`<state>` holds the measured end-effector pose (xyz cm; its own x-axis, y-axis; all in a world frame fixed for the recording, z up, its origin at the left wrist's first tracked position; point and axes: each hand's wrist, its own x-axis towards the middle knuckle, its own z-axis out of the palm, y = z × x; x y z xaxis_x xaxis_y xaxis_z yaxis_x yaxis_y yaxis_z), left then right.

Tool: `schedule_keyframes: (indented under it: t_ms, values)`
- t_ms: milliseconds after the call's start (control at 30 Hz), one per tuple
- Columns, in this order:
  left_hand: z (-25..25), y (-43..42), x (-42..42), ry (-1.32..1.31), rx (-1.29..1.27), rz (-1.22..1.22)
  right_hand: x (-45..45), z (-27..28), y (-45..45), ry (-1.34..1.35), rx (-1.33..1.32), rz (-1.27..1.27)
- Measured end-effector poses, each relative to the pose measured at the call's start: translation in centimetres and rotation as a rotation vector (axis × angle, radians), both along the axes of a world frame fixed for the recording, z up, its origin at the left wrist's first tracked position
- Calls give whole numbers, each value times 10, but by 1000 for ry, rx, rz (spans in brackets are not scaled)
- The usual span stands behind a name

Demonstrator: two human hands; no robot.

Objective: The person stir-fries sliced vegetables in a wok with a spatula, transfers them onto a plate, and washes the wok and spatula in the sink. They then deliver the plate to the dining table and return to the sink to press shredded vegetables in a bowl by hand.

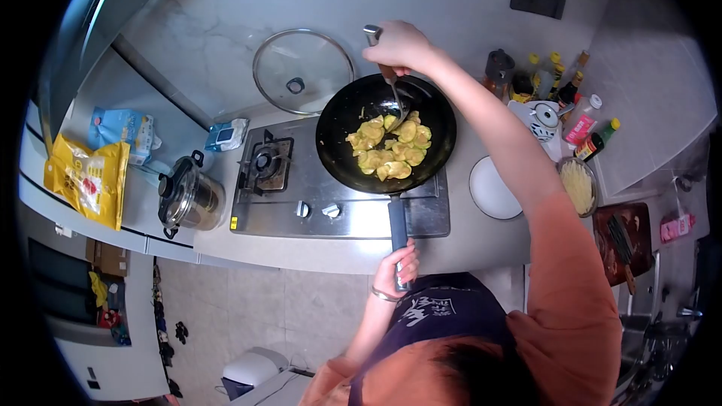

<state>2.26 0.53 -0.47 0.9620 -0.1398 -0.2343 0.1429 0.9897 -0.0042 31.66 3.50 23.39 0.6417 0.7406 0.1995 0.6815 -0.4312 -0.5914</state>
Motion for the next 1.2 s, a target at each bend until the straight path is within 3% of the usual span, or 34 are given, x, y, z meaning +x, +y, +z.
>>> schedule_keyframes:
  t_ms: [467,600,833,967,1033,1167,1200]
  values:
    - [1,-1,0,-3,-10,-8,11,2,21,39,-83,-55]
    - [1,2,0,-4,-23,0,6,-2,-5,-64,-81,27]
    - [-3,2,0,5,8,-29,-5,14,-80,20,-26,131]
    - [-3,1,1,-1,4,-33,-16,16,-100,-296,67,234]
    - [-1,1,0,-19,-24,-16,-24,29,-102,-62,-129,59]
    - [-1,2,1,-17,23,-32,-13,29,-95,48,-163,-58]
    - [-3,1,1,-20,12,-31,-4,15,-93,145,-72,-77]
